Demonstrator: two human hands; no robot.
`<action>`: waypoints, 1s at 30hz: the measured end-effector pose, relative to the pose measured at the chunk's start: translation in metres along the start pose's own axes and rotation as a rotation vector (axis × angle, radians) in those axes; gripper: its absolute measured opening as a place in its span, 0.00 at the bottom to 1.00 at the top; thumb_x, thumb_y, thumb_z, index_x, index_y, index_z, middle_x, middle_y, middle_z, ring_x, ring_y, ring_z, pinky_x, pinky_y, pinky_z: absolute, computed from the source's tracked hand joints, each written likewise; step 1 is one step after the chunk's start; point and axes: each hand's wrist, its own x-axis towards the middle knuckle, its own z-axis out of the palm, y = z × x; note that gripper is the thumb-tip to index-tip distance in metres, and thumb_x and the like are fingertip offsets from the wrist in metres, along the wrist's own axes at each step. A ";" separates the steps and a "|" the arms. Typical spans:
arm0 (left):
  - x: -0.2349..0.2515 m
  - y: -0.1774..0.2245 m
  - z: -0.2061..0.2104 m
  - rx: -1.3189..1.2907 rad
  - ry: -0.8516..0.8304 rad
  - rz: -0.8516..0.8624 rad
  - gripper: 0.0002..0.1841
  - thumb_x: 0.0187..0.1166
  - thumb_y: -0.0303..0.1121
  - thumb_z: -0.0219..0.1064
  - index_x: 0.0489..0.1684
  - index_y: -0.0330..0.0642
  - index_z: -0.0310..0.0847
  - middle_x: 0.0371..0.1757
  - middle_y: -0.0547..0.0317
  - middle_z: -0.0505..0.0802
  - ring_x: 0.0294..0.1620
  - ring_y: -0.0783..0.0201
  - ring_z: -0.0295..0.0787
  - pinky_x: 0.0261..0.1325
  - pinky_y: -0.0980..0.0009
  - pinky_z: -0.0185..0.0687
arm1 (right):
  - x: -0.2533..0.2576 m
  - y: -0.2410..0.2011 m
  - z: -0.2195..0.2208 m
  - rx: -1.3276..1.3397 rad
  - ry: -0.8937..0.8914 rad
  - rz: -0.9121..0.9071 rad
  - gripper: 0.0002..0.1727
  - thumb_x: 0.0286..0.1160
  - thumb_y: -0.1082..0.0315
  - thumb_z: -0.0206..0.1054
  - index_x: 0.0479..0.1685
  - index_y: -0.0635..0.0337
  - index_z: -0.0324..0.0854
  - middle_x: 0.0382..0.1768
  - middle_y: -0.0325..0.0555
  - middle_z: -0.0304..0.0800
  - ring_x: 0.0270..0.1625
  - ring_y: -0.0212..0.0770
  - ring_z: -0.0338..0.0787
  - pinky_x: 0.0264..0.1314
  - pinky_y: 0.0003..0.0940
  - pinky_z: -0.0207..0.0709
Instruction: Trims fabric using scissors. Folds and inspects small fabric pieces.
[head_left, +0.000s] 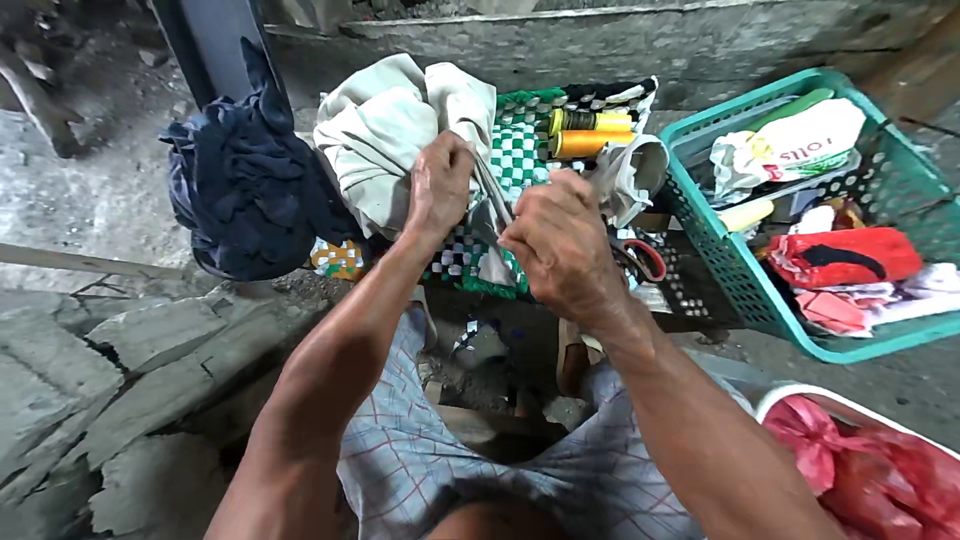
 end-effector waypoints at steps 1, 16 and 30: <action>0.004 -0.002 -0.006 -0.024 0.021 0.012 0.11 0.86 0.34 0.56 0.34 0.41 0.80 0.26 0.62 0.82 0.25 0.68 0.78 0.32 0.67 0.76 | 0.000 0.001 0.002 0.017 0.011 -0.012 0.10 0.81 0.67 0.65 0.35 0.60 0.89 0.41 0.47 0.91 0.62 0.50 0.88 0.86 0.60 0.60; -0.013 0.021 -0.002 -0.581 -0.232 -0.163 0.14 0.94 0.37 0.50 0.44 0.38 0.76 0.32 0.53 0.90 0.26 0.62 0.89 0.27 0.69 0.87 | -0.005 0.022 -0.004 -0.087 -0.014 0.129 0.17 0.76 0.64 0.73 0.60 0.59 0.86 0.61 0.51 0.88 0.76 0.54 0.80 0.86 0.62 0.59; -0.017 0.030 -0.006 -0.850 -0.346 -0.249 0.14 0.94 0.37 0.48 0.41 0.42 0.76 0.29 0.56 0.87 0.24 0.66 0.86 0.26 0.72 0.86 | 0.001 0.030 0.001 -0.051 0.071 0.153 0.07 0.77 0.71 0.66 0.46 0.60 0.88 0.57 0.51 0.90 0.78 0.54 0.78 0.88 0.60 0.58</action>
